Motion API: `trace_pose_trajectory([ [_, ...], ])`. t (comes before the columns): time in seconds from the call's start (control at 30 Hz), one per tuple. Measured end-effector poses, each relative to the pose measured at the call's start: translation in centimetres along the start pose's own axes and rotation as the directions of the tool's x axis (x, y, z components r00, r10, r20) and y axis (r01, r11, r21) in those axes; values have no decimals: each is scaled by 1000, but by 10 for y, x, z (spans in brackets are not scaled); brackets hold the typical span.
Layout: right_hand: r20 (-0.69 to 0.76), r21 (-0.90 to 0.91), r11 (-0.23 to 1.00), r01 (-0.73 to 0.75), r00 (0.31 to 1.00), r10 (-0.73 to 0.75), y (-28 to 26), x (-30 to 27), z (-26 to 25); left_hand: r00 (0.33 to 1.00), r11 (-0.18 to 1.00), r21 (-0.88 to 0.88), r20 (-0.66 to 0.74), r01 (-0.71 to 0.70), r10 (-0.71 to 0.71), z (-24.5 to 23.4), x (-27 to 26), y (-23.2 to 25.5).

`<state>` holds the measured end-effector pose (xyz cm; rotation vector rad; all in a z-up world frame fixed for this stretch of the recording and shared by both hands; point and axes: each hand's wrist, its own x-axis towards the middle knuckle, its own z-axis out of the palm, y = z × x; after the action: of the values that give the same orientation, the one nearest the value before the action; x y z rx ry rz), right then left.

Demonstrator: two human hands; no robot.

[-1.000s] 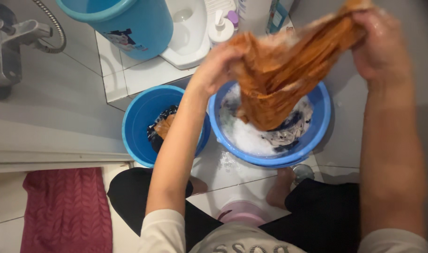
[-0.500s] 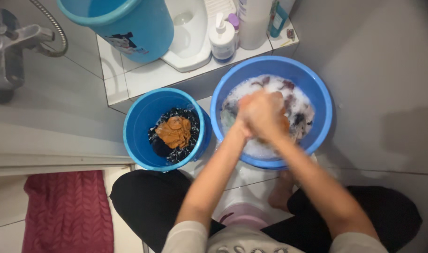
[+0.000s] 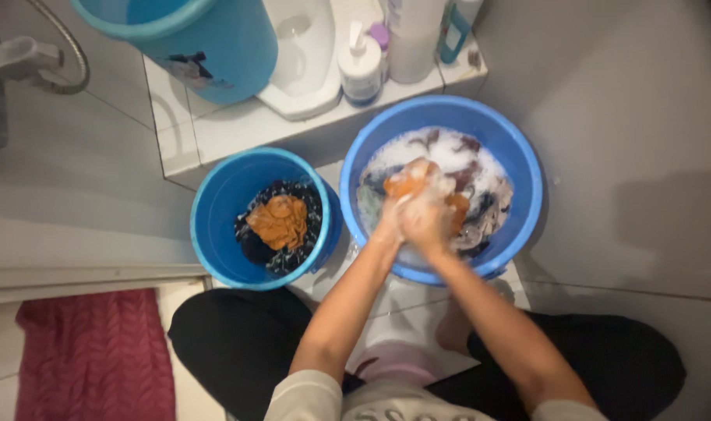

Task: The person hand washes clothes in a blue basin filled with soapy water. They scrub and rinse various garments, including an orange cloth, a dark garment, and a light green item, then transfer them to a second blue basin.

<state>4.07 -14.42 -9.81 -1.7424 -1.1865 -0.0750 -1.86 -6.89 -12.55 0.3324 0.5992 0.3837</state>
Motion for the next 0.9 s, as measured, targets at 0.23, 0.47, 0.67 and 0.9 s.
trace_pose_trajectory([
  [0.23,735,563,-148,-813,411,539,62,46,-83,927,872,396,-115,-288,358,45,-23,17],
  [0.47,847,295,113,-949,315,429,61,72,-105,849,215,836,436,-504,298,45,-59,-6],
  [0.67,476,370,538,-757,652,590,30,60,-68,969,973,33,-93,231,-227,23,-50,-3],
  [0.9,16,-173,951,258,966,-259,-26,23,-37,997,989,118,-5,83,-83,-20,10,14],
])
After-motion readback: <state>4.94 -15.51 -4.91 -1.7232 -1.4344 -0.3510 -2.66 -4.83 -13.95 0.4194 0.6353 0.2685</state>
